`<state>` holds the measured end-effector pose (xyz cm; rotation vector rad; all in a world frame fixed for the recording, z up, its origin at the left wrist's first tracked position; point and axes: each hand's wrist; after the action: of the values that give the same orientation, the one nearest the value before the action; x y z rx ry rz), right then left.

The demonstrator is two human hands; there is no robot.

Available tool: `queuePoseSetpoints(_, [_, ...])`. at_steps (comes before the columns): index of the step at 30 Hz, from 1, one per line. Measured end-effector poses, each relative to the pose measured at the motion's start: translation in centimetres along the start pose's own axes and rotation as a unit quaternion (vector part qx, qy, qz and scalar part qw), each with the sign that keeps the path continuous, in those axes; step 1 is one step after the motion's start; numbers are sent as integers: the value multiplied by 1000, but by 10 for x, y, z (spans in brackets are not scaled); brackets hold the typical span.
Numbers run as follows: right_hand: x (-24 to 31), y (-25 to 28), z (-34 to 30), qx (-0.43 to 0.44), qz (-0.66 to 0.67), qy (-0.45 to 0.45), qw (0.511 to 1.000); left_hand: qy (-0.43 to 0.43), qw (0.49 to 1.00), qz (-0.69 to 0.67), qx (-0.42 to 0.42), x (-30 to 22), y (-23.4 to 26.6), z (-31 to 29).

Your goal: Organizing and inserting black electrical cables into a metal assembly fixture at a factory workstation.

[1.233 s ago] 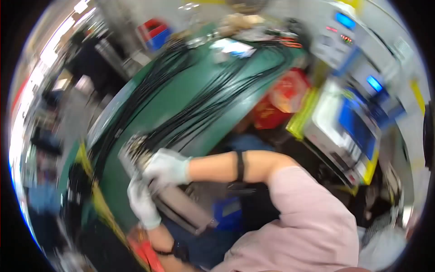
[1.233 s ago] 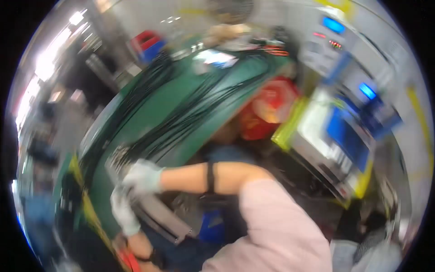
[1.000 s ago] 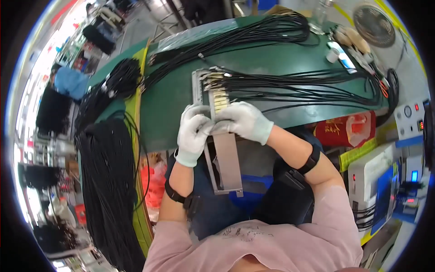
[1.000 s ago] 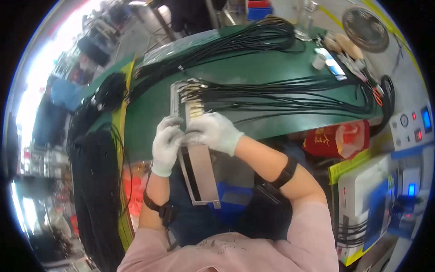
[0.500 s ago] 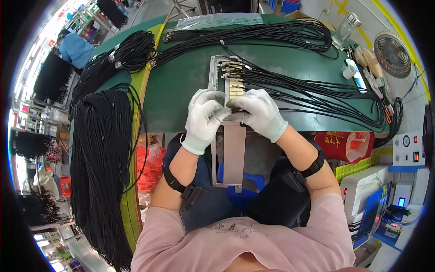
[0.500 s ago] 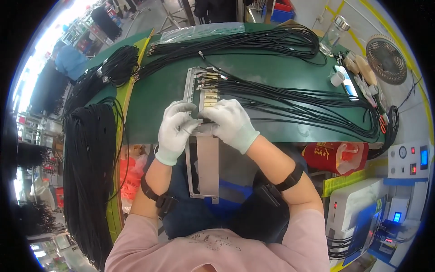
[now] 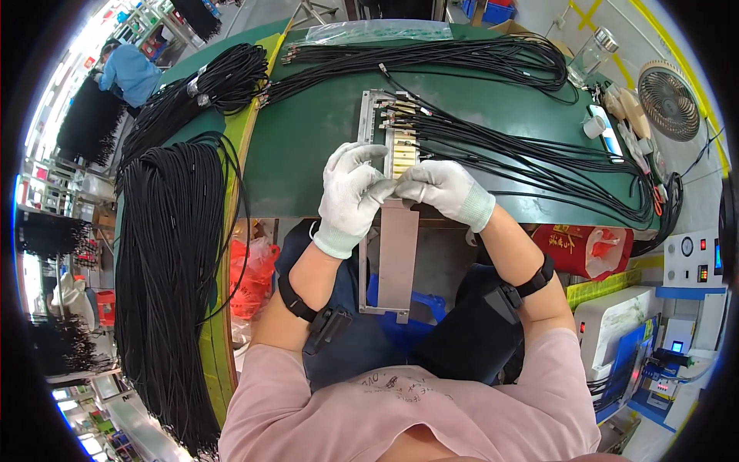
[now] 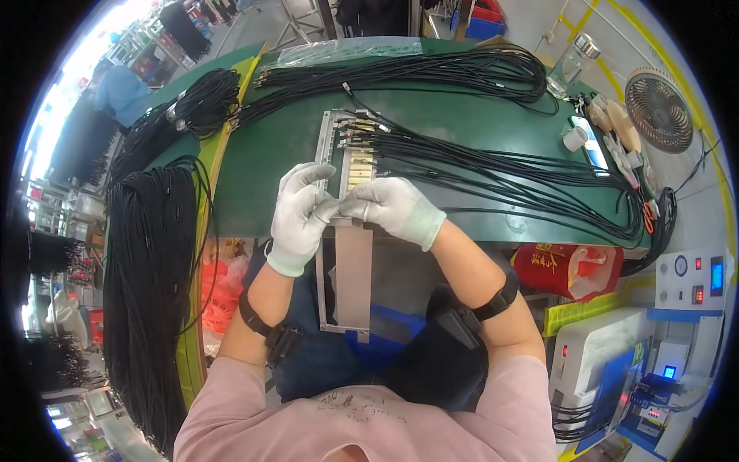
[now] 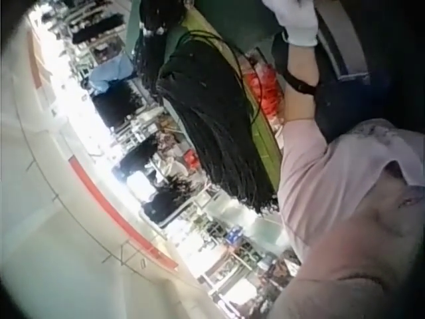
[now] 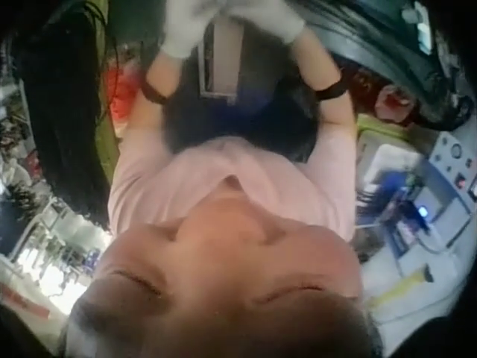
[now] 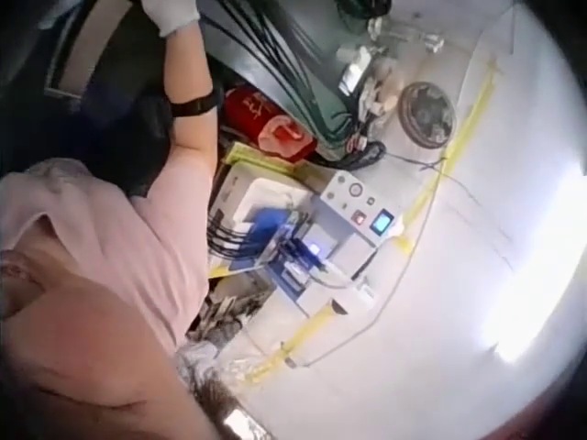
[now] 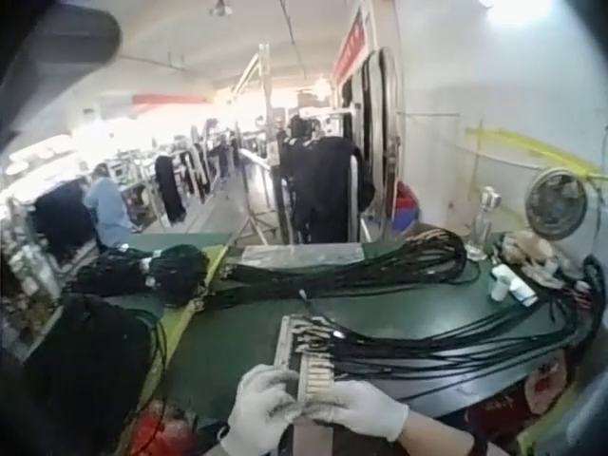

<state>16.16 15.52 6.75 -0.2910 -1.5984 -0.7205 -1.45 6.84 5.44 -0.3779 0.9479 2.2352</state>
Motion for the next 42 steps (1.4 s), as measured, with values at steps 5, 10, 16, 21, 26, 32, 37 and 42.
queuePoseSetpoints(5, [-9, 13, 5, -111, -322, 189, 921, 165, 982, -77, -46, 6, -4, -8])
queuePoseSetpoints(10, [-14, 24, 1, -144, -323, 177, 918, 190, 980, 45, -34, 16, 5, -13])
queuePoseSetpoints(16, [-12, 25, -2, -114, -401, 172, 892, 201, 977, 61, -34, 28, 4, -15])
queuePoseSetpoints(21, [-11, 24, -4, -111, -435, 165, 878, 244, 969, 31, -29, 27, 6, -18])
queuePoseSetpoints(26, [-9, 20, -4, -114, -441, 181, 872, 274, 961, 3, -26, 27, 6, -21])
queuePoseSetpoints(32, [-13, 14, -3, -119, -468, 180, 857, 70, 994, 62, 64, 10, -2, -9])
queuePoseSetpoints(37, [-21, 27, 2, -166, -435, 179, 867, 12, 974, 164, 157, -1, -6, -8])
queuePoseSetpoints(42, [-29, 39, 14, -239, -529, 126, 805, 2, 972, 166, 165, 4, -7, -12])
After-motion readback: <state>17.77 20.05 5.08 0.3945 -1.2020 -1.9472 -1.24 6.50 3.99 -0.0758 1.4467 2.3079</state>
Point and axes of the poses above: each hand's wrist, its own z-axis towards the middle knuckle, its own y-axis out of the back of the hand, x = y × z, and after that the axes turned 3 degrees about -y, right-handed
